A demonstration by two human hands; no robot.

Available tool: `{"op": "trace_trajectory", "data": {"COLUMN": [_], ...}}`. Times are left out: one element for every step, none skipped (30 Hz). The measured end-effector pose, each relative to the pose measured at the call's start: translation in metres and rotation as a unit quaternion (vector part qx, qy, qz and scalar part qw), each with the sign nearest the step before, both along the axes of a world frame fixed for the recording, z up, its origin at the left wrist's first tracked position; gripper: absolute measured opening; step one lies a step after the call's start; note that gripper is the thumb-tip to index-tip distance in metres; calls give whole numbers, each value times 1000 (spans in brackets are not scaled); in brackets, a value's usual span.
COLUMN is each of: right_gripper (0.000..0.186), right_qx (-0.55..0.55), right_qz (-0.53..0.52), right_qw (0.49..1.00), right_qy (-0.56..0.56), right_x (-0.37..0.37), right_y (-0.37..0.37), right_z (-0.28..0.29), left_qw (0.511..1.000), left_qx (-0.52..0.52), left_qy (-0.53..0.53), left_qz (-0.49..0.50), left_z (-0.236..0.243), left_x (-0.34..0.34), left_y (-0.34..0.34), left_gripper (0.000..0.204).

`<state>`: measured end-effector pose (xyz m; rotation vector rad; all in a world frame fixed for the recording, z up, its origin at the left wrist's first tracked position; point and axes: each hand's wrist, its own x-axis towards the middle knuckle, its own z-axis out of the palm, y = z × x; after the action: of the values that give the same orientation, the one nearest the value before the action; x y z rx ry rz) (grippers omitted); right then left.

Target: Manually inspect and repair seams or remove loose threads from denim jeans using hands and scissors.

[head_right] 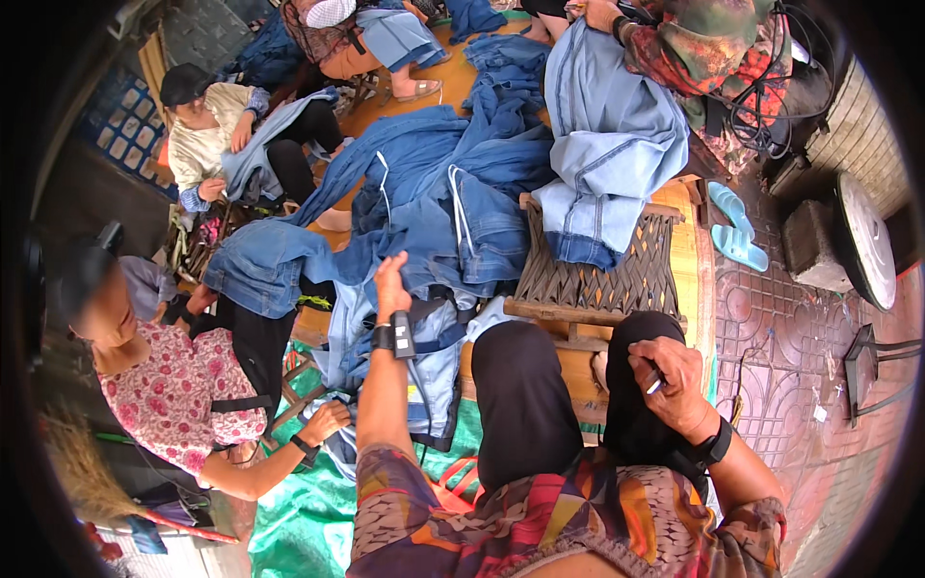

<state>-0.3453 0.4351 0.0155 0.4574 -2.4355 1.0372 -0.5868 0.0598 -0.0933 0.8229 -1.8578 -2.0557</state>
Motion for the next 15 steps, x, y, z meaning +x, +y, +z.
{"op": "trace_trajectory", "data": {"right_gripper": [16, 16, 16, 16, 16, 16, 16, 16, 16, 16, 15, 14, 13, 13, 13], "right_qx": [-7, -12, -14, -17, -17, -19, -28, -39, -38, -39, -51, -61, -78, -81, -123], "right_qz": [6, 10, 10, 13, 13, 4, 4, 10, 19, 17, 18, 11, 9, 10, 3], "right_qw": [1000, 1000, 1000, 1000, 1000, 1000, 1000, 999, 999, 999, 998, 998, 997, 997, 992], "right_qy": [-1, 3, 3, 5, 4, 5, 6, 10, 14, 15, 12, 8, 11, 14, -42], "right_x": [0, 0, 1, 1, 2, 2, 2, 1, 2, 3, 3, 2, 1, 1, 2], "right_y": [-3, -5, -4, -5, -5, -4, -2, 0, -3, -4, -5, -2, 0, 1, 1], "right_z": [1, 1, 0, -2, -4, -7, -10, -12, -9, -9, -10, -13, -17, -16, -13], "left_qw": [997, 989, 977, 977, 966, 951, 948, 944, 940, 936, 936, 935, 928, 921, 907], "left_qx": [44, 88, 98, 113, 129, 148, 132, 113, 117, 126, 116, 110, 117, 120, 137], "left_qy": [53, 106, 149, 165, 195, 219, 244, 271, 288, 300, 306, 310, 328, 347, 363], "left_qz": [-30, -62, -114, -71, -112, -160, -159, -152, -140, -136, -130, -130, -132, -127, -163], "left_z": [16, 31, 52, 68, 83, 109, 145, 173, 184, 204, 218, 247, 263, 281, 300], "left_x": [3, 5, 8, 2, 3, 8, 21, 34, 30, 29, 36, 48, 49, 54, 62], "left_y": [-12, -22, -23, -25, -32, -21, 3, 20, 3, -3, -9, 3, 2, -5, -2], "left_gripper": [51, 49, 36, 28, 34, 40, 33, 26, 23, 21, 32, 43, 39, 34, 26]}}
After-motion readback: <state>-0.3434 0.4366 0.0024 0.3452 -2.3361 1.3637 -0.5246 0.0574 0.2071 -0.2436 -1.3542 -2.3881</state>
